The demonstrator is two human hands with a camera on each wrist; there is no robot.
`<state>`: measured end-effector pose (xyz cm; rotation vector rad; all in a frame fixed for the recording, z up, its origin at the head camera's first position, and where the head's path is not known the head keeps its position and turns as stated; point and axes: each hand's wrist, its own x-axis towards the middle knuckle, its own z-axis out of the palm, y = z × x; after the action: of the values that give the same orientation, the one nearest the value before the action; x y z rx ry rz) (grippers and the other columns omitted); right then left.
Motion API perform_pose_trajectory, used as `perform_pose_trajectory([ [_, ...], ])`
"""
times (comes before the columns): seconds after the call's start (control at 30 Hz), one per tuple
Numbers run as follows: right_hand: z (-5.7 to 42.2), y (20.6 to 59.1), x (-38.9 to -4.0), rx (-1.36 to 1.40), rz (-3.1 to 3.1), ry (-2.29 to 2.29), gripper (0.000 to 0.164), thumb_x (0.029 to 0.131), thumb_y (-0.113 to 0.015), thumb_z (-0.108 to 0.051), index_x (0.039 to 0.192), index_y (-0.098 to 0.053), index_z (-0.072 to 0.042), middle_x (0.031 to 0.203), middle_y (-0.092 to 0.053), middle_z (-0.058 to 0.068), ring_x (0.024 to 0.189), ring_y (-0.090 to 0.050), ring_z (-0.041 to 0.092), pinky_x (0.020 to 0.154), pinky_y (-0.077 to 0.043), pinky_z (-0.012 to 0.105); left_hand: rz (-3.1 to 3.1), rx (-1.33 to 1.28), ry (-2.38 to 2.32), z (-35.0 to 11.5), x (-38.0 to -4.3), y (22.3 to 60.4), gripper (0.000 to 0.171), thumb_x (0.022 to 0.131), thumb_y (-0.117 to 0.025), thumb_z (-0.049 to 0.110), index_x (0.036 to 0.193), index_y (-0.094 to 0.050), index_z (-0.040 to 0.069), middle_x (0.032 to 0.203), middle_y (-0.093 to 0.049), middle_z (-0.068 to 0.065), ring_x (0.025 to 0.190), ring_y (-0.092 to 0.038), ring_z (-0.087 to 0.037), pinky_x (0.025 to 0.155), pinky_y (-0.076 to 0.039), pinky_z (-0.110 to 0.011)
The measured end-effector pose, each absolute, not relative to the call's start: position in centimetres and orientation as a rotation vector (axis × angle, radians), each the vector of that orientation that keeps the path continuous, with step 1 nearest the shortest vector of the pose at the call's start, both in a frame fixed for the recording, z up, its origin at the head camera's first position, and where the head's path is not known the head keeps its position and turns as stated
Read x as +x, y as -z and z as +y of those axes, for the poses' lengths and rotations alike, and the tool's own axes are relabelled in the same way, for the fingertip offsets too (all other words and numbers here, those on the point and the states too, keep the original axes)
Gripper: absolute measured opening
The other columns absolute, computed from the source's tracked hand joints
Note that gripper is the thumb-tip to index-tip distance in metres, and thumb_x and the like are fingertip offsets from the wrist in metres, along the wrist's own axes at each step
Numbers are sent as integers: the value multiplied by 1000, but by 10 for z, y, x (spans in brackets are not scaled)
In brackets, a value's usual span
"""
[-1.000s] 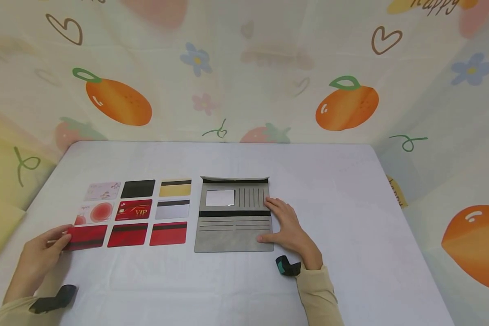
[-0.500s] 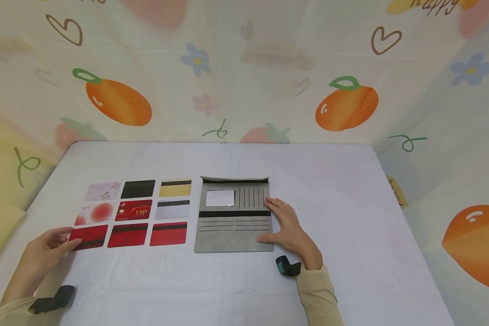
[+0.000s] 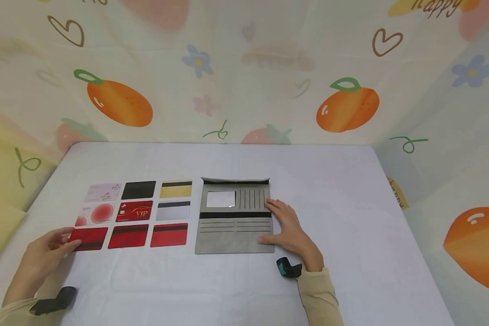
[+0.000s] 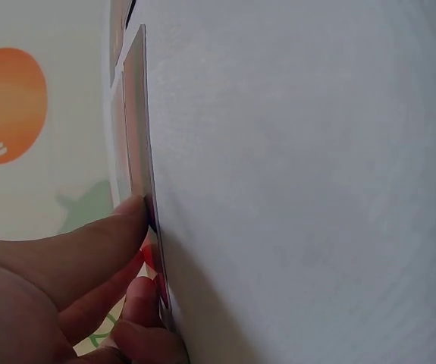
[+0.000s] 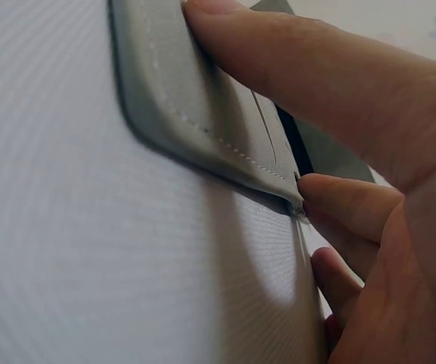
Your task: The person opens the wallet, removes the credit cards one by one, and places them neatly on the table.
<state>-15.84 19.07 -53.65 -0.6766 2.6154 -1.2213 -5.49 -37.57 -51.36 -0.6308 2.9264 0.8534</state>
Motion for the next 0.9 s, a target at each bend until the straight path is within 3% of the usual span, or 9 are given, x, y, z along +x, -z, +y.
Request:
perform_pose_trajectory([
  [0.1,191,536,-158,-674,2616,1219,96,71,-86,-32,148,-40,2,157,-34,19,147,-19,47,115,-11,69,2905,-645,-867,-376,-55,514,56,94,-67,25,135,-50,-9,106,-58,-30,90,-53,-31,63,-38,-24],
  [0.2,191,536,-158,-680,2614,1224,97,70,-86,-32,148,-40,3,157,-34,20,147,-19,48,115,-11,69,2925,-642,-886,-376,-53,515,55,95,-66,26,135,-50,-9,104,-60,-29,80,-52,-11,60,-40,-22],
  [0.3,191,537,-157,-684,2614,1228,97,71,-86,-33,148,-40,3,157,-34,20,147,-19,48,114,-13,70,2949,-654,-898,-375,-52,514,54,99,-59,29,135,-48,-9,105,-61,-30,69,-40,12,58,-40,-18],
  [0.4,192,537,-157,-693,2614,1224,97,71,-86,-34,148,-39,2,157,-34,20,147,-20,48,113,-14,70,2978,-675,-915,-372,-52,512,51,100,-54,27,135,-48,-10,108,-61,-34,67,-37,18,57,-39,-15],
  [0.5,193,536,-157,-692,2614,1206,98,72,-86,-35,149,-38,1,158,-32,19,147,-19,46,114,-14,69,3041,-677,-932,-363,-55,511,47,100,-52,21,134,-49,-11,107,-60,-36,68,-47,8,57,-39,-15],
  [0.57,195,534,-157,-657,2608,1208,97,74,-85,-35,151,-36,-1,160,-30,16,149,-20,43,115,-16,68,3078,-685,-949,-354,-58,508,46,100,-50,18,135,-48,-10,109,-57,-36,76,-56,-10,62,-39,-20],
  [0.67,197,527,-157,-582,2582,1234,94,79,-82,-35,154,-32,-5,162,-26,13,150,-20,40,116,-18,66,3108,-687,-983,-338,-65,503,46,100,-48,17,138,-47,-8,114,-53,-32,94,-54,-34,67,-37,-27],
  [0.77,197,518,-163,-515,2581,1252,91,84,-78,-36,155,-29,-8,163,-24,13,151,-20,39,116,-21,64,3113,-673,-991,-319,-75,495,47,101,-48,18,142,-45,-5,121,-49,-30,104,-51,-41,72,-42,-33],
  [0.9,200,506,-179,-480,2657,1253,87,88,-74,-35,156,-27,-6,163,-23,16,151,-20,40,117,-21,63,3154,-552,-1023,-289,-96,486,46,100,-52,16,143,-45,-2,131,-47,-31,116,-48,-45,90,-49,-53],
])
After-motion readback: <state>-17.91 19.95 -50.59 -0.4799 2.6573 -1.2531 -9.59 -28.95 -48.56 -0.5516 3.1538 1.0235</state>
